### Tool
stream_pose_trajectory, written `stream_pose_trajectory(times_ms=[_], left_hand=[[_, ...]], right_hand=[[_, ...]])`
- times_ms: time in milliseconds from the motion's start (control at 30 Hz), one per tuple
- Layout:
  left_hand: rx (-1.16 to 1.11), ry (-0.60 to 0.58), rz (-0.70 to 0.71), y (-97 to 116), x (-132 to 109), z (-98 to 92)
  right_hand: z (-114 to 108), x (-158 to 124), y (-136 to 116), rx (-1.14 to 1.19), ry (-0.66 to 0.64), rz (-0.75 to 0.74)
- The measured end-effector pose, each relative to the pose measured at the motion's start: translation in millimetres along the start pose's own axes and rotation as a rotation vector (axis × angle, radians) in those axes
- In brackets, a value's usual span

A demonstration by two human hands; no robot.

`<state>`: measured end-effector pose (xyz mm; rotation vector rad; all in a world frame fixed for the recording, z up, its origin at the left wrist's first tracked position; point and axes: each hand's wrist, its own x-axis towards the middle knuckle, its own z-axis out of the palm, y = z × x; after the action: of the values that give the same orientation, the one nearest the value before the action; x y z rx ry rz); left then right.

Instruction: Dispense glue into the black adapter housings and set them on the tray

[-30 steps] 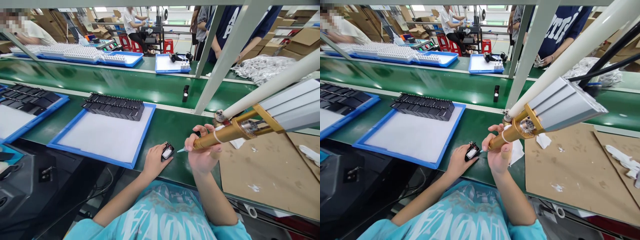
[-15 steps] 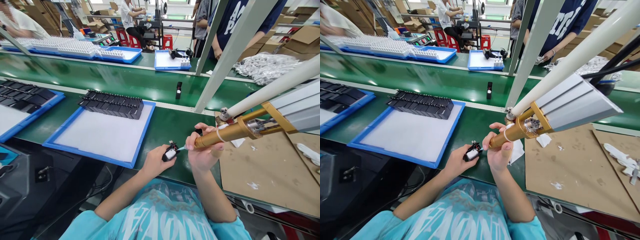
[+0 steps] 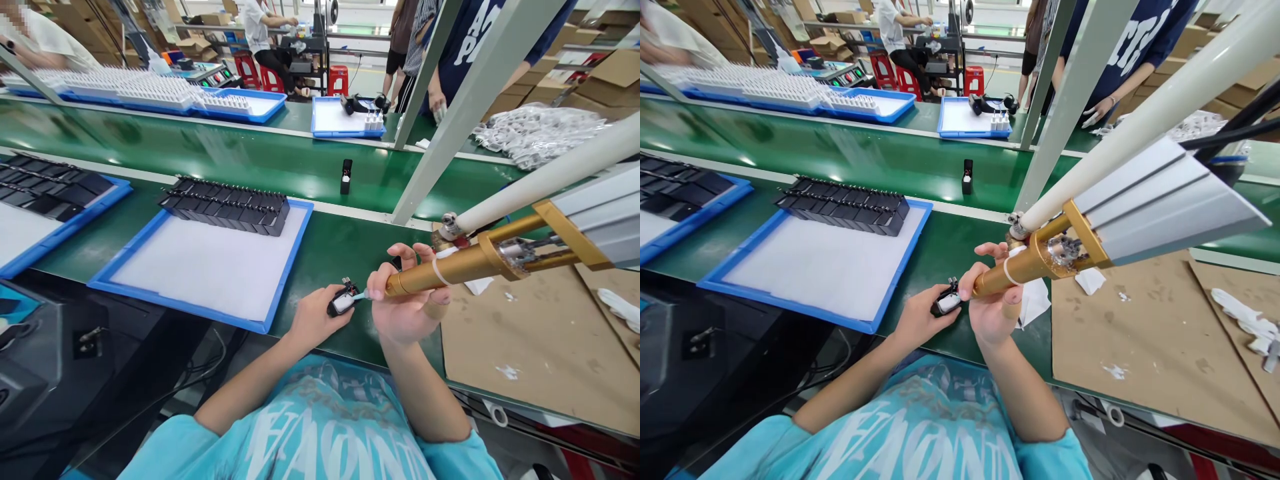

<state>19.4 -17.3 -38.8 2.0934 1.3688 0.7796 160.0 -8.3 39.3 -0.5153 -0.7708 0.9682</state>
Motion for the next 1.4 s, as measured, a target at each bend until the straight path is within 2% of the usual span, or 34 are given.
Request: stream_pose_trajectory(times_ms=[100, 333, 533, 800, 933, 1067, 1133, 1233, 1333, 1400], left_hand=[[-0.065, -0.007, 0.012, 4.0, 2.0, 4.0], [-0.213, 0.099, 0.142, 10.2, 5.2, 7.1], [-0.201, 0.072, 0.152, 6.1, 2.8, 6.8], [-0.076, -0.143, 0.066, -15.9, 11.2, -5.2], [-0.16, -0.173, 0.051, -19.4, 18.5, -12.4], [-0.321, -0.247, 0.007, -18.8, 26.7, -6.3], [-0.363, -0.224, 0.041, -20.7, 29.1, -1.4], [-0.26, -0.147, 0.162, -22.9, 29.4, -1.7], [-0.08, -0.189, 0.302, -18.8, 26.2, -11.5], [0.053, -0.209, 0.347, -13.4, 23.1, -17.1]], right_hand=[[5.0, -0.5, 1.7, 0.003, 0.0, 0.003], [8.5, -3.3, 1.5, 0.032, -0.058, 0.003], [6.4, -4.6, 2.4, 0.008, -0.051, -0.016], [0.3, -0.9, 0.9, 0.043, 0.006, -0.034], [-7.9, 0.7, -4.0, 0.029, 0.054, -0.028], [-15.7, 1.0, -8.5, 0.011, 0.066, -0.039], [-18.6, 1.0, -9.9, 0.001, 0.066, -0.039], [-21.9, 0.8, -11.1, -0.005, 0.069, -0.035], [-24.6, 0.6, -11.9, 0.002, 0.073, -0.035], [-26.4, 0.6, -12.5, 0.012, 0.073, -0.036]])
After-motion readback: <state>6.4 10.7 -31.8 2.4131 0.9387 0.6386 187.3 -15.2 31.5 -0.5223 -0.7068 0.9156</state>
